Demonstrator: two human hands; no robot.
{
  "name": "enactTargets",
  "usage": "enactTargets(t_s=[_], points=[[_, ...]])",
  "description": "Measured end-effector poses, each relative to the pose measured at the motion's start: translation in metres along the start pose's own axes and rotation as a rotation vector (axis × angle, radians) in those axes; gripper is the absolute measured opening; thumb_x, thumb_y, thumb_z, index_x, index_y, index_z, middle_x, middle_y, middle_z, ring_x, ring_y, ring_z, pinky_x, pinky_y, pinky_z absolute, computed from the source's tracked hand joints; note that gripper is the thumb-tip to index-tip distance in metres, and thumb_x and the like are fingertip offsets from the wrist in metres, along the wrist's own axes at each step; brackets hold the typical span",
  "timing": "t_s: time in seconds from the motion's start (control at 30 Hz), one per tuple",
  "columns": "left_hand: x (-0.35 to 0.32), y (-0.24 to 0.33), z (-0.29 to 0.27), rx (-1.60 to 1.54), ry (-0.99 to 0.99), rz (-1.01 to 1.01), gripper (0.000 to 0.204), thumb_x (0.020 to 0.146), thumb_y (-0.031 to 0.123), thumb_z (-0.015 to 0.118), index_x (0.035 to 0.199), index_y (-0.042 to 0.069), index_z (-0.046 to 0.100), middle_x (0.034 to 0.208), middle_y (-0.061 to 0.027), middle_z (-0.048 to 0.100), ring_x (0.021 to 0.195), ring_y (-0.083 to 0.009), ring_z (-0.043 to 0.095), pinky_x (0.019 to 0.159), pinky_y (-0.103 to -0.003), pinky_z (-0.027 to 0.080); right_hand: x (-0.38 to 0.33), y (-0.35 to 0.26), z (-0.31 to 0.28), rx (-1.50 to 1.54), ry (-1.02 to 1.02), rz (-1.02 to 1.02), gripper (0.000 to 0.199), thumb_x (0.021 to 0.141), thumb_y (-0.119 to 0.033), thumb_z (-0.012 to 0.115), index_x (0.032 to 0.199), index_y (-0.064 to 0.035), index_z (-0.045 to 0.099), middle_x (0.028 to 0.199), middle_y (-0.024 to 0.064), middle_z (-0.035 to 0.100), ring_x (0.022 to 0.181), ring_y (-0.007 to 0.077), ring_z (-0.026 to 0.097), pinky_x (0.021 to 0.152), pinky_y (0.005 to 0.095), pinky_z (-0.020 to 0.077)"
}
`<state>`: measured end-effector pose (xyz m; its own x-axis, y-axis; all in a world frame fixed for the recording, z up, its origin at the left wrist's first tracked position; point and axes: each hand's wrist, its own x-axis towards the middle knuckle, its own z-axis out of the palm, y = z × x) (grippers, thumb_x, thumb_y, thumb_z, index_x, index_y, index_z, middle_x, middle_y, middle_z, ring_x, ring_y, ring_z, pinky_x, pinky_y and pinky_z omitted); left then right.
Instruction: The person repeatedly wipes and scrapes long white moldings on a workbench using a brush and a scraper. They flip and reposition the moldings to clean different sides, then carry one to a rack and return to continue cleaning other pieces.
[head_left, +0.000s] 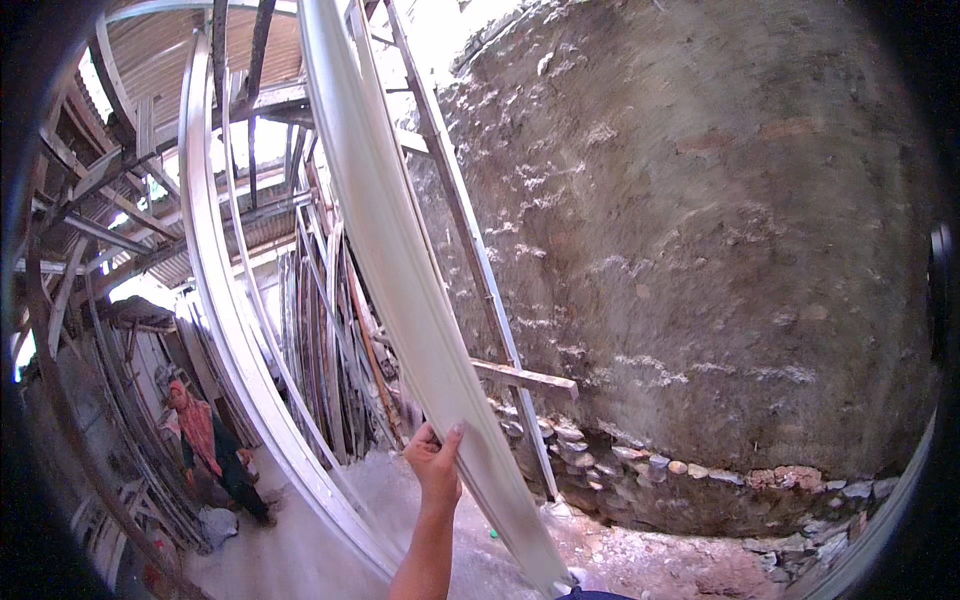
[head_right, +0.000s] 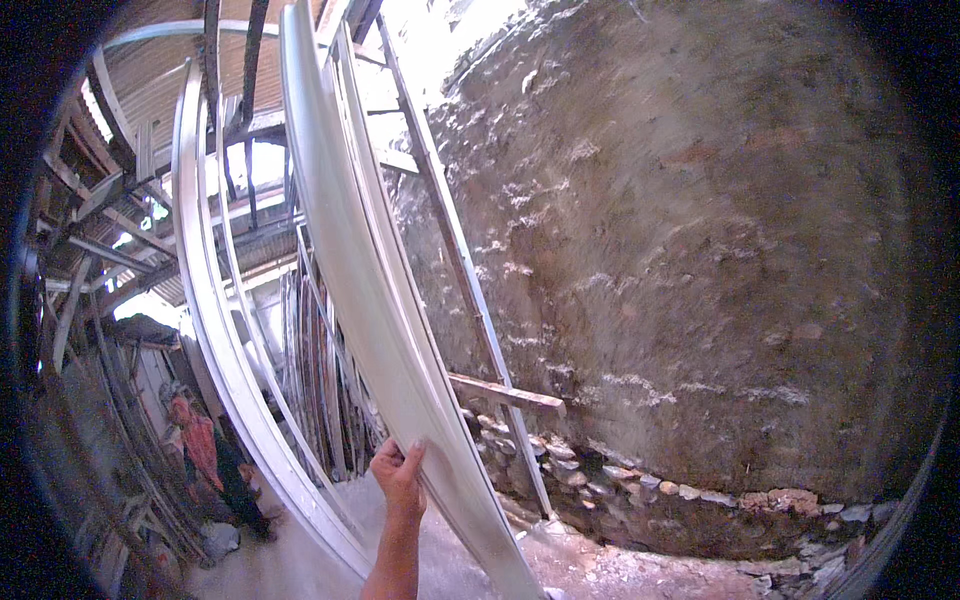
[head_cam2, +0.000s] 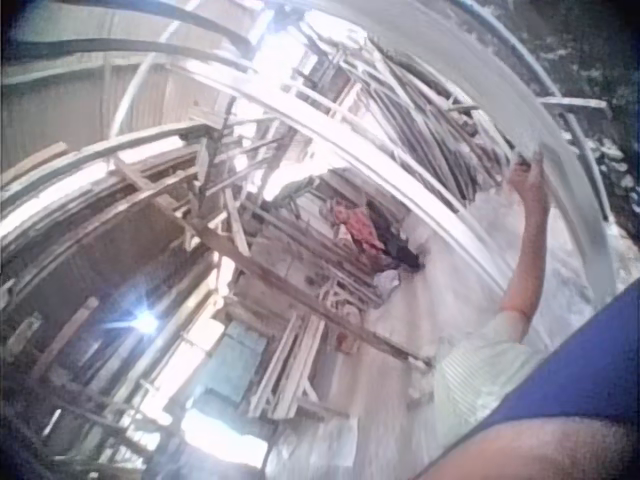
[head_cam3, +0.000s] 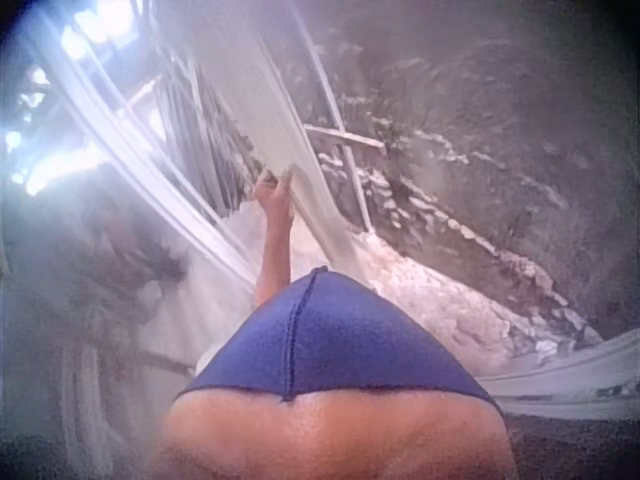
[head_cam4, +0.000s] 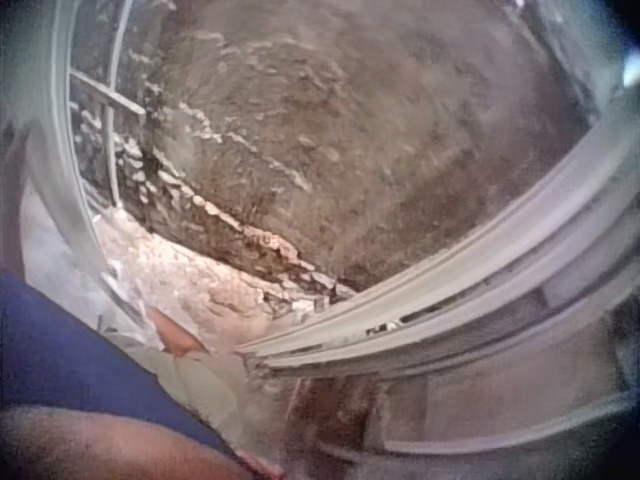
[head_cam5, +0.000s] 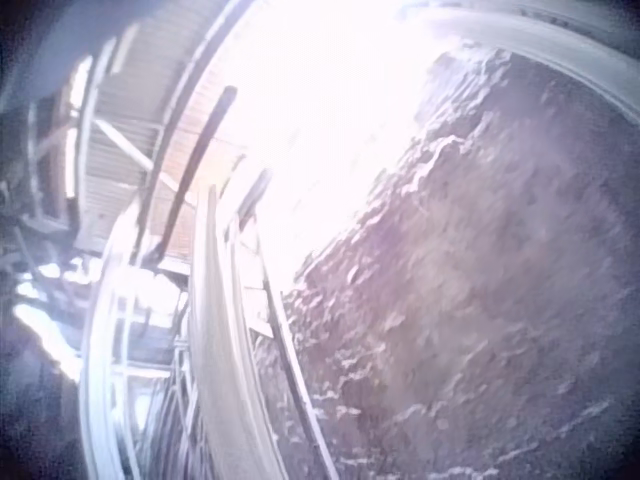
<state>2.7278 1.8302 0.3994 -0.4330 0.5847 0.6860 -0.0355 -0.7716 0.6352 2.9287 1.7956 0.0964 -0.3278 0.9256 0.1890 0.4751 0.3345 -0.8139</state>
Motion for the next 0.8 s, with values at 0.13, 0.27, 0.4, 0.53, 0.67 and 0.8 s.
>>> enactTargets(t_s=[0.13,0.27,0.4,0.53,0.67,0.8], points=[[0.009,-0.008,0.01,0.207,0.031,0.076,0.006,0.084,0.003,0.069,0.083,-0.001,0.065,0.075,0.0001,0.064,0.065,-0.0036,0.053,0.058,-0.021,0.042,0.009,-0.011,0.007,0.3,0.155,0.013,0.029,0.083,-0.01,0.068,0.109,-0.0002,0.062,0.099,0.0057,0.069,0.09,0.0154,0.064,0.083,0.0314,0.0509],[0.019,-0.005,0.031,0.357,0.019,0.142,0.014,0.083,0.008,0.071,0.077,-0.002,0.064,0.065,0.0014,0.06,0.057,-0.0027,0.048,0.049,-0.022,0.036,0.056,-0.03,0.015,0.783,0.284,0.012,0.025,0.084,-0.012,0.069,0.105,-0.0002,0.065,0.09,0.0036,0.068,0.08,0.0102,0.061,0.075,0.0276,0.0494],[0.034,-0.014,0.032,0.532,-0.003,0.151,0.021,0.082,0.016,0.072,0.076,-0.003,0.063,0.061,-0.0058,0.061,0.057,-0.0077,0.054,0.052,-0.025,0.043,0.095,-0.035,0.015,0.864,0.329,-0.017,0.019,0.085,-0.007,0.067,0.102,0.0006,0.067,0.081,0.0,0.066,0.072,0.0072,0.058,0.066,0.0244,0.0467],[0.053,-0.014,0.046,0.5,-0.093,0.21,0.021,0.082,0.016,0.069,0.086,-0.002,0.06,0.075,-0.0126,0.064,0.07,-0.0203,0.064,0.064,-0.033,0.05,0.13,-0.02,0.021,0.894,0.307,-0.069,0.014,0.09,-0.008,0.061,0.1,0.0011,0.066,0.085,0.0003,0.066,0.072,0.0063,0.057,0.066,0.0234,0.0457],[0.069,-0.018,0.059,0.547,-0.197,0.363,0.032,0.08,0.011,0.065,0.107,0.001,0.051,0.1,-0.018,0.06,0.095,-0.0342,0.063,0.077,-0.042,0.05,0.154,-0.01,0.014,0.931,0.241,-0.003,0.021,0.094,-0.019,0.057,0.101,-0.0012,0.064,0.087,-0.0008,0.064,0.072,0.0055,0.054,0.062,0.0227,0.0444],[0.098,-0.025,0.057,0.634,-0.188,0.452,0.036,0.077,0.006,0.062,0.107,0.003,0.043,0.104,-0.0183,0.05,0.093,-0.0406,0.058,0.075,-0.047,0.049,0.169,-0.045,0.014,0.96,0.2,-0.05,0.022,0.094,-0.02,0.056,0.102,-0.0014,0.063,0.087,-0.0009,0.064,0.073,0.0055,0.054,0.062,0.0226,0.0444]])
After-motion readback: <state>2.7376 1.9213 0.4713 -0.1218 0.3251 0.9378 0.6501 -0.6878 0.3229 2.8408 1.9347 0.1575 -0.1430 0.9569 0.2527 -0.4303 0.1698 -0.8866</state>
